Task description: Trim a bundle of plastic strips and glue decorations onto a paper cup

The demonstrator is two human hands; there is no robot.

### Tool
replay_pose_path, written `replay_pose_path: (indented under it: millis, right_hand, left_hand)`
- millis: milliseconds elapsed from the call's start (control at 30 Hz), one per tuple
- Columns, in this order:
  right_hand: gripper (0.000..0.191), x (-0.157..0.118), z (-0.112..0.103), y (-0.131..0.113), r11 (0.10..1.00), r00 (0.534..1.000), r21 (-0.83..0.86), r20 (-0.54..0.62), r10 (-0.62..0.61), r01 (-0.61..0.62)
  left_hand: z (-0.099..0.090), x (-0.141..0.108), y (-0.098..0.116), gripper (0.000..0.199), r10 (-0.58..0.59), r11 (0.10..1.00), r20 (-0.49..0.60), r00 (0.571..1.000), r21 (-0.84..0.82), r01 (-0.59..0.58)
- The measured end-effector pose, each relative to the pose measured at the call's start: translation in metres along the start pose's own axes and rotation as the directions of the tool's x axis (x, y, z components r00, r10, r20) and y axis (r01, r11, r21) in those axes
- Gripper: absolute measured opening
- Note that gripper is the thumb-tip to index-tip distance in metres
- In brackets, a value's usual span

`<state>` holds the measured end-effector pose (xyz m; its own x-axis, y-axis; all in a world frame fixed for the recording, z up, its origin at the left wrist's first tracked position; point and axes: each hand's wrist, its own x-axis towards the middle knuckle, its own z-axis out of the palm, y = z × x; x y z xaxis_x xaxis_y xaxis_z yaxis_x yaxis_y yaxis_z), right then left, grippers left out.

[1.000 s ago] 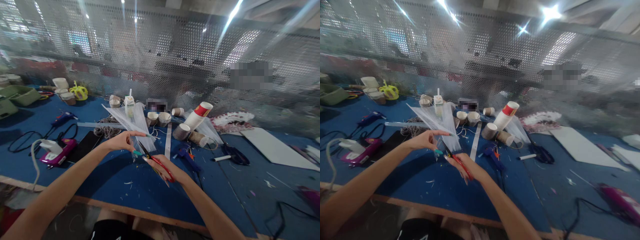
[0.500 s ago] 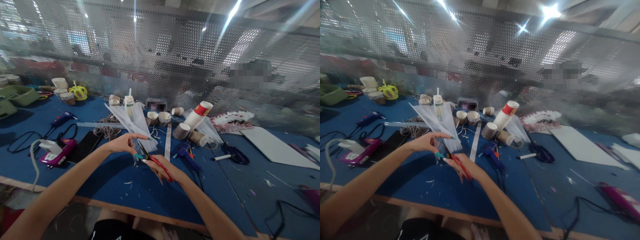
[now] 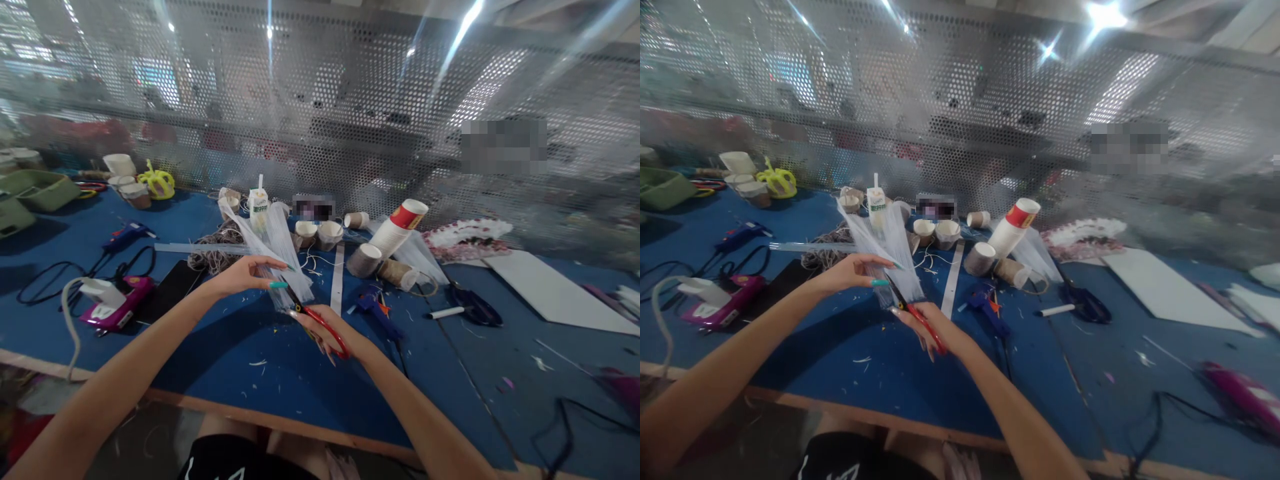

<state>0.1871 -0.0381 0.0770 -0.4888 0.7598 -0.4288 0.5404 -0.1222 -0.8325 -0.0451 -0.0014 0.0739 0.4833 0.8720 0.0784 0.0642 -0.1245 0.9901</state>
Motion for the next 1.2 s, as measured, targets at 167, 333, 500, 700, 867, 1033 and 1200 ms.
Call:
replay_pose_path:
  millis: [167,333,500,700,867,1033,1200]
  right_hand:
    - [0.036,-0.004,0.004,-0.009,0.999,0.998,0.017,-0.028,0.049,-0.049]
    - [0.036,-0.004,0.003,-0.01,0.997,0.997,0.001,0.001,0.072,-0.072]
    - [0.037,-0.002,-0.001,-0.003,0.999,0.997,0.028,0.075,-0.018,0.016]
    - [0.038,0.002,-0.001,-0.002,0.997,0.99,0.07,0.13,-0.051,0.043]
    - [0.035,0.005,-0.002,-0.001,0.999,0.988,0.032,0.155,-0.024,0.02]
    - [0.039,0.003,-0.002,-0.001,1.0,0.994,-0.017,0.112,0.011,-0.009]
    - [0.04,0.0,-0.002,0.0,1.0,0.996,-0.018,0.084,-0.016,0.018]
  left_hand:
    - [0.0,0.003,-0.006,0.027,-0.027,0.996,-0.181,0.983,0.078,0.042]
    - [0.001,0.0,-0.003,0.041,-0.047,0.992,-0.17,0.984,0.11,0.066]
    - [0.003,-0.003,0.001,0.059,-0.047,0.991,-0.112,0.993,0.118,0.06]
    - [0.003,-0.004,0.001,0.065,-0.057,0.991,-0.014,0.998,0.121,0.058]
    - [0.004,-0.006,0.005,0.067,-0.05,0.99,0.022,0.999,0.135,0.047]
    - [0.005,-0.007,0.011,0.069,-0.061,0.984,0.047,0.997,0.168,0.053]
    - [0.005,-0.006,0.011,0.071,-0.039,0.983,0.039,0.998,0.183,0.031]
